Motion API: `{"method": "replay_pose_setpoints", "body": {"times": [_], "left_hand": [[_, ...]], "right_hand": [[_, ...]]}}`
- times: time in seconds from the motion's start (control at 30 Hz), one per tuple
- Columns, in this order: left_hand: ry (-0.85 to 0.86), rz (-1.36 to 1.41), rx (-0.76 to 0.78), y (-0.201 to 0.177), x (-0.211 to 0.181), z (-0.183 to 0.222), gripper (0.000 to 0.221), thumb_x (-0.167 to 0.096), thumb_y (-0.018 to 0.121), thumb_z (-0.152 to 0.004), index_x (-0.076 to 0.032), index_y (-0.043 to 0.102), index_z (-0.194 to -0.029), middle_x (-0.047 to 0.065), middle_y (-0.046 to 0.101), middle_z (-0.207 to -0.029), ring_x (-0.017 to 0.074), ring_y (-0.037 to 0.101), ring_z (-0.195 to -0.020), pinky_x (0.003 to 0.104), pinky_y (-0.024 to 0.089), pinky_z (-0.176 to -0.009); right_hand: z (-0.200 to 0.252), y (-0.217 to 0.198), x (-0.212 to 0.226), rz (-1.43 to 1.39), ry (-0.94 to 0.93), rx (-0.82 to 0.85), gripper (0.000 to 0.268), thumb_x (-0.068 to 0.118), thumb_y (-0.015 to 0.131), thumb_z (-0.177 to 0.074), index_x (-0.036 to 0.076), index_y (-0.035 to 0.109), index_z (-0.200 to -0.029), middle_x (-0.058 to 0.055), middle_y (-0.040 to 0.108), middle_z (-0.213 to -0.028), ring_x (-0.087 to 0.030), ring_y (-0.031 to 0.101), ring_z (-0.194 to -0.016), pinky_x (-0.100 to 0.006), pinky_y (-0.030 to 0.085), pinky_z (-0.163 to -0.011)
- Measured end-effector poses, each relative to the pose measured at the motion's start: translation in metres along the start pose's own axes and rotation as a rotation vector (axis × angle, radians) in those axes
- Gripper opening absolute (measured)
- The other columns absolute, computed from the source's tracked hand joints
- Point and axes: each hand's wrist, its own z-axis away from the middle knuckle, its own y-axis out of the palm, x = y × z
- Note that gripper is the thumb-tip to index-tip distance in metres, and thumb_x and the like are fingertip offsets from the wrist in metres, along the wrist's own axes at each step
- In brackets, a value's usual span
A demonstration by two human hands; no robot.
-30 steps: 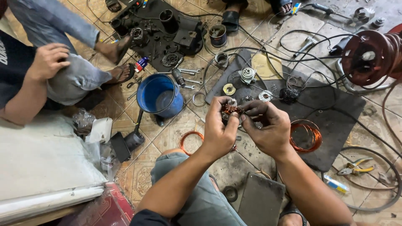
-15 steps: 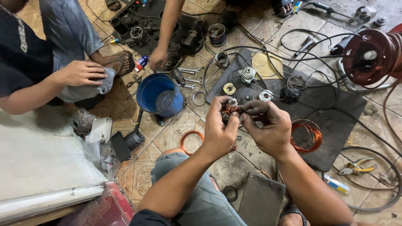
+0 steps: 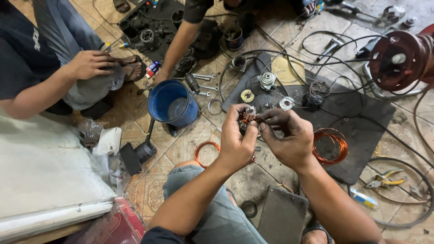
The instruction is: Repairing a motor armature by winding and adjusting copper wires by hand and with small tools.
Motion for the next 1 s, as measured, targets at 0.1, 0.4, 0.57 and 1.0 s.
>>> {"method": "replay_pose_setpoints", "body": {"times": [0.1, 0.4, 0.57, 1.0], "left_hand": [[-0.004, 0.014, 0.007, 0.000, -0.001, -0.002, 0.029, 0.001, 0.051, -0.086, -0.001, 0.055, -0.114, 0.011, 0.052, -0.097, 0.0246, 0.053, -0.091, 0.040, 0.045, -0.088], [-0.001, -0.010, 0.006, 0.002, -0.005, -0.001, 0.027, 0.000, 0.052, -0.087, -0.001, 0.055, -0.114, 0.010, 0.051, -0.097, 0.0244, 0.054, -0.093, 0.040, 0.046, -0.088], [-0.005, -0.008, 0.004, 0.003, 0.001, 0.001, 0.026, -0.001, 0.052, -0.087, -0.001, 0.056, -0.113, 0.011, 0.053, -0.095, 0.0249, 0.056, -0.092, 0.040, 0.047, -0.087], [-0.038, -0.007, 0.015, 0.003, -0.007, 0.001, 0.026, 0.002, 0.052, -0.086, -0.001, 0.056, -0.111, 0.011, 0.052, -0.095, 0.0244, 0.054, -0.090, 0.039, 0.048, -0.085]], "right_hand": [[-0.001, 0.004, 0.000, -0.019, -0.009, 0.002, 0.019, -0.007, 0.081, -0.085, -0.007, 0.063, -0.082, -0.024, 0.074, -0.086, -0.025, 0.073, -0.068, -0.033, 0.060, -0.056], [0.001, 0.004, 0.000, 0.056, -0.035, -0.018, 0.019, -0.009, 0.080, -0.084, -0.004, 0.062, -0.082, -0.019, 0.074, -0.084, -0.022, 0.072, -0.067, -0.029, 0.059, -0.058], [0.002, 0.003, 0.003, 0.115, -0.062, -0.048, 0.017, -0.007, 0.080, -0.083, -0.002, 0.064, -0.080, -0.016, 0.076, -0.081, -0.025, 0.074, -0.064, -0.029, 0.058, -0.055], [-0.007, 0.004, 0.013, 0.165, -0.130, -0.040, 0.018, -0.010, 0.080, -0.078, -0.001, 0.064, -0.075, -0.015, 0.075, -0.077, -0.029, 0.074, -0.062, -0.031, 0.058, -0.057]]}}
